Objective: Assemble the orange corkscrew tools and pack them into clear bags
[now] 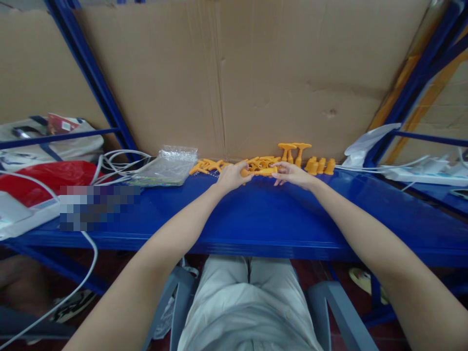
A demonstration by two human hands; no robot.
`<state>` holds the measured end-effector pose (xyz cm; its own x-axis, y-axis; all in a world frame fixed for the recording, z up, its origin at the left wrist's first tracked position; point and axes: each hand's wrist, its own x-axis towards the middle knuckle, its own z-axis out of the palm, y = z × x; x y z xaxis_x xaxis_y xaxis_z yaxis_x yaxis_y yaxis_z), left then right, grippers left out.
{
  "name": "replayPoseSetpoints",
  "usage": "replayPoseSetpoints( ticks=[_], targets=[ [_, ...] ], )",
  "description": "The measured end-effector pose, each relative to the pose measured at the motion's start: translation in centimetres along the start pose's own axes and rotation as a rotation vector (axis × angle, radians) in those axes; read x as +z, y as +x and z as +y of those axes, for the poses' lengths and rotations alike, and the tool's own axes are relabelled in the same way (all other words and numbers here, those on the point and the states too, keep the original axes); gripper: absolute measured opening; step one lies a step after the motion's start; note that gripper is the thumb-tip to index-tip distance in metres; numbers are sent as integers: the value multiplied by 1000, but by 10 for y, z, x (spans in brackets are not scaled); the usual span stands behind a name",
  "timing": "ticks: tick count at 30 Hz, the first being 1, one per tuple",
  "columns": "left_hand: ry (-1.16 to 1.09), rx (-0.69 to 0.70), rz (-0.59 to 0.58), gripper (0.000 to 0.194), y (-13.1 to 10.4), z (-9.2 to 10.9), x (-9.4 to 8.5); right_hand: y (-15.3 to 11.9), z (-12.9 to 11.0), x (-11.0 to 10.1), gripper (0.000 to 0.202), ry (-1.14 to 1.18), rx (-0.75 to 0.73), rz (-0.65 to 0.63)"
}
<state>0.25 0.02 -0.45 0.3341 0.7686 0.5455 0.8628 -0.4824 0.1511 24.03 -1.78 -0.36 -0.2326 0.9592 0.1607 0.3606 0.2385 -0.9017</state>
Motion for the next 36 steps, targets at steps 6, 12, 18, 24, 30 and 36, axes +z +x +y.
replayPoseSetpoints(
  ticks=[6, 12, 18, 24, 30, 36],
  targets=[
    [-10, 103, 200, 29, 2, -9, 7, 2, -2, -4, 29, -8, -125, -42],
    [-27, 201, 322, 24, 2, -14, 12, -3, -11, -4, 33, -24, -155, -58],
    [-192, 157, 300, 23, 4, -11, 14, 1, -7, 2, 20, -30, -111, 17],
    [-551, 40, 191, 28, 5, -1, 19, 4, -1, 10, 16, -275, -383, 288],
    [-642, 101, 183, 28, 0, 11, 14, -3, -1, 15, 26, -566, -493, 494],
    [-446, 171, 295, 23, -7, 15, 10, -3, -3, 21, 26, -620, -403, 537]
  ],
)
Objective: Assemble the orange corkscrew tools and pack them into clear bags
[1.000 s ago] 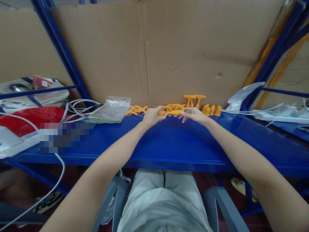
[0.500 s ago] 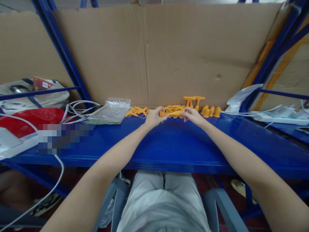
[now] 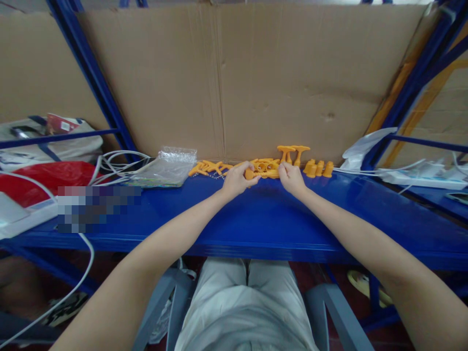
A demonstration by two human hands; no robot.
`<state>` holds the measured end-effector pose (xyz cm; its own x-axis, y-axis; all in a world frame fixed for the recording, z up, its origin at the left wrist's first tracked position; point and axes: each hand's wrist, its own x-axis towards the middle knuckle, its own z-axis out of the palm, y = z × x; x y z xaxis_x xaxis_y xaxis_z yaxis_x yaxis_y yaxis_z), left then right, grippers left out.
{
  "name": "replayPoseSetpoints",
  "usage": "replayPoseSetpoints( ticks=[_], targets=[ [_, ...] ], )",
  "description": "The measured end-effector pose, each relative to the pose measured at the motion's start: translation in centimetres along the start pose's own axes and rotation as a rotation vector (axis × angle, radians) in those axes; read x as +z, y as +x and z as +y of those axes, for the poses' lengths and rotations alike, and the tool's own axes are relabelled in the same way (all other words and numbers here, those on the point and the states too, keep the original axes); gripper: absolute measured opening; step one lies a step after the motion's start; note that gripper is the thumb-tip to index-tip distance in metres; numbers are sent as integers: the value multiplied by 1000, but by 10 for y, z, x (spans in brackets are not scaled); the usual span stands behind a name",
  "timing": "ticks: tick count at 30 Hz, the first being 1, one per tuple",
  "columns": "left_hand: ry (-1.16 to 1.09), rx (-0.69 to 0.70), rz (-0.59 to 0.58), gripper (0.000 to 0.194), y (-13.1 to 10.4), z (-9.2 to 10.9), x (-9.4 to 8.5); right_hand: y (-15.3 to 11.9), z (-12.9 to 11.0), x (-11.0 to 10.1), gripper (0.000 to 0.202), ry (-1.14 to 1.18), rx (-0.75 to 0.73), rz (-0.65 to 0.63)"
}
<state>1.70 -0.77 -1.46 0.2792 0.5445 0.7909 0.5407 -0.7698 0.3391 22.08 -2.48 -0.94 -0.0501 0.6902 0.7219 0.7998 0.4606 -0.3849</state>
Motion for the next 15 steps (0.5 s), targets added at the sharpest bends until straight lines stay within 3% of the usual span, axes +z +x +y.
replayPoseSetpoints(
  ticks=[10, 15],
  targets=[
    [131, 155, 66, 19, -2, -5, -3, 10, -11, -2, 32, 114, 218, -141],
    [94, 115, 36, 21, 2, -4, -5, 10, -8, -1, 36, 218, 236, -189]
  ],
)
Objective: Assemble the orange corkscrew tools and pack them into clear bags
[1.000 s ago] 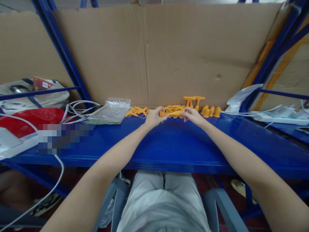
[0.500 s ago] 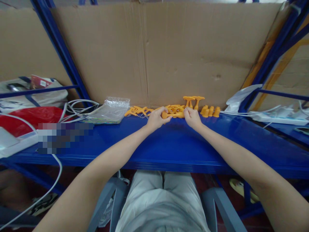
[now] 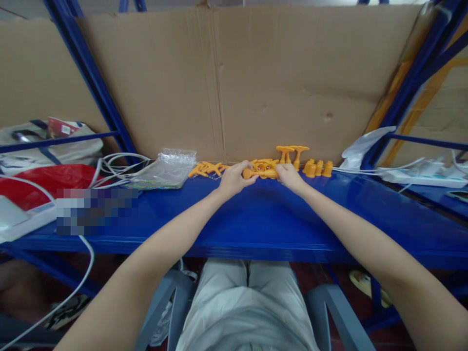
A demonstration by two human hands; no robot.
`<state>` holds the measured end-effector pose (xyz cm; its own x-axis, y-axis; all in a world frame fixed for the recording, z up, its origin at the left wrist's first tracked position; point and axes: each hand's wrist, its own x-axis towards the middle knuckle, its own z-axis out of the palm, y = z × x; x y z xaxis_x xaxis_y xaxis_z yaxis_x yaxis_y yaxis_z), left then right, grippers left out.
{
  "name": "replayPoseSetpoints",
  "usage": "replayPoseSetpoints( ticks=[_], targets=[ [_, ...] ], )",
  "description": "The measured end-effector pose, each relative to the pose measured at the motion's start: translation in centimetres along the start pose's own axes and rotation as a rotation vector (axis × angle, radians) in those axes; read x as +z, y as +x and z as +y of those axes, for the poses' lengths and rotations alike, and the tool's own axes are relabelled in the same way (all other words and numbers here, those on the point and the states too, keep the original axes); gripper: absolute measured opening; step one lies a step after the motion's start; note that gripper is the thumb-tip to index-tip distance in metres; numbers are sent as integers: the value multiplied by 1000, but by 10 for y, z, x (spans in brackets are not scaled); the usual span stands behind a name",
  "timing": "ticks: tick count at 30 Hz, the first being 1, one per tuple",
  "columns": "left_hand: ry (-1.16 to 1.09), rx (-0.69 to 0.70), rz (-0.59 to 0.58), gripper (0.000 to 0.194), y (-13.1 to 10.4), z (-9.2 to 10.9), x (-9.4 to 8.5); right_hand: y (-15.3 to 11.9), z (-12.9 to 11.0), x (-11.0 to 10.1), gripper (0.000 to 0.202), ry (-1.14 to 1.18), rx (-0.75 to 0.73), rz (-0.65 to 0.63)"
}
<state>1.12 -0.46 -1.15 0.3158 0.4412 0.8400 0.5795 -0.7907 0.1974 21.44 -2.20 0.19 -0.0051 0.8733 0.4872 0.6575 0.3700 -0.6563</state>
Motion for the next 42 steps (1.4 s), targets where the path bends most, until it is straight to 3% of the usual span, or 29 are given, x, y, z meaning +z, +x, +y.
replayPoseSetpoints(
  ticks=[5, 8, 14, 17, 22, 34, 42],
  targets=[
    [-100, -146, -82, 26, 4, -1, -2, -1, 4, -7, 46, -121, -155, -95],
    [-156, -209, -99, 28, 5, -4, -2, -2, 7, -10, 40, -268, -324, -94],
    [-331, -307, -166, 33, 5, -12, 2, -10, -6, -13, 32, -807, -558, -122],
    [-431, -361, -198, 35, 5, -12, 5, -15, -24, -10, 27, -1001, -523, -144],
    [-493, -361, -200, 35, 5, -6, 7, -21, -45, -4, 30, -1114, -384, -182],
    [-364, -303, -211, 33, 4, 12, 1, -20, -41, -12, 32, -1115, -303, -240],
    [-133, -151, -158, 24, 3, 20, -1, -17, -36, -15, 34, -1081, -282, -260]
  ],
)
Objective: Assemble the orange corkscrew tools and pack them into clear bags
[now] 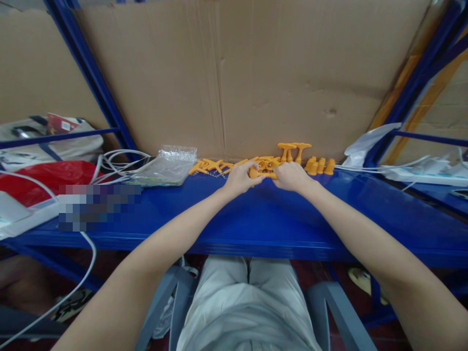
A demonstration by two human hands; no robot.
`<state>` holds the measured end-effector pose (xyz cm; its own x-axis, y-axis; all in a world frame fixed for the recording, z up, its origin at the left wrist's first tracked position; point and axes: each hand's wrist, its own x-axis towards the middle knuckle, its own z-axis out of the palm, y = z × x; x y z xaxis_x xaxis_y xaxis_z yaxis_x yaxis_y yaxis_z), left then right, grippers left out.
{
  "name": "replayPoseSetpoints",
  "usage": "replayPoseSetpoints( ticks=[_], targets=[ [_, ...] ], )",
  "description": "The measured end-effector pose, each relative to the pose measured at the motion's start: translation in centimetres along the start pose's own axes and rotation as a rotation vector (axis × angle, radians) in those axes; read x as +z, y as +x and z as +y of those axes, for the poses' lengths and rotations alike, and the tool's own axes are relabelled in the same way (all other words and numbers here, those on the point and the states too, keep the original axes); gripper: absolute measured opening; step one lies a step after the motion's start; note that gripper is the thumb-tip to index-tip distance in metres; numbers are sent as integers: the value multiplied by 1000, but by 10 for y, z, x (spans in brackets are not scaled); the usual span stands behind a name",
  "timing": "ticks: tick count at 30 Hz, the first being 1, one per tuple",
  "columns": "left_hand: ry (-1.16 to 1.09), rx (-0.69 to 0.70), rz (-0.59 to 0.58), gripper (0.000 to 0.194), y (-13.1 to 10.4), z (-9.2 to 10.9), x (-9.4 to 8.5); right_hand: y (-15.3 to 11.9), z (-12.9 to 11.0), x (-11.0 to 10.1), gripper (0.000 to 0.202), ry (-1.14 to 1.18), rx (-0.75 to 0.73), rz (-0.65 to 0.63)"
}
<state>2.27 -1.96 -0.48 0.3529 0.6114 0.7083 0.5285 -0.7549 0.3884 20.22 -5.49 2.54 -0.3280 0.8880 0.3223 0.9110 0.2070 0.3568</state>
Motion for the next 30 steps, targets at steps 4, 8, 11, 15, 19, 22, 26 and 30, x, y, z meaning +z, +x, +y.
replayPoseSetpoints(
  ticks=[4, 8, 11, 15, 19, 22, 26, 30],
  targets=[
    [110, 145, 20, 21, -2, 0, 1, 1, 2, 5, 33, 52, -34, -41],
    [77, 158, 11, 19, 1, -4, 0, 0, 1, 9, 33, 71, -1, -21],
    [-42, 23, -29, 22, 4, -9, 2, 1, -2, 11, 34, 36, 0, 12],
    [-214, -168, -98, 26, 7, -17, 7, 2, -6, 10, 33, -27, -30, 37],
    [-193, -165, -115, 26, 5, -19, 9, 3, -10, 11, 32, -10, -28, -2],
    [-84, -76, -99, 24, 3, -17, 6, 3, -9, 12, 32, 16, -4, -21],
    [69, 135, -57, 22, 1, -12, 2, 3, -4, 15, 33, 97, -20, -35],
    [119, 263, -48, 20, 0, -12, 5, 4, 0, 19, 31, 164, -63, -61]
  ],
)
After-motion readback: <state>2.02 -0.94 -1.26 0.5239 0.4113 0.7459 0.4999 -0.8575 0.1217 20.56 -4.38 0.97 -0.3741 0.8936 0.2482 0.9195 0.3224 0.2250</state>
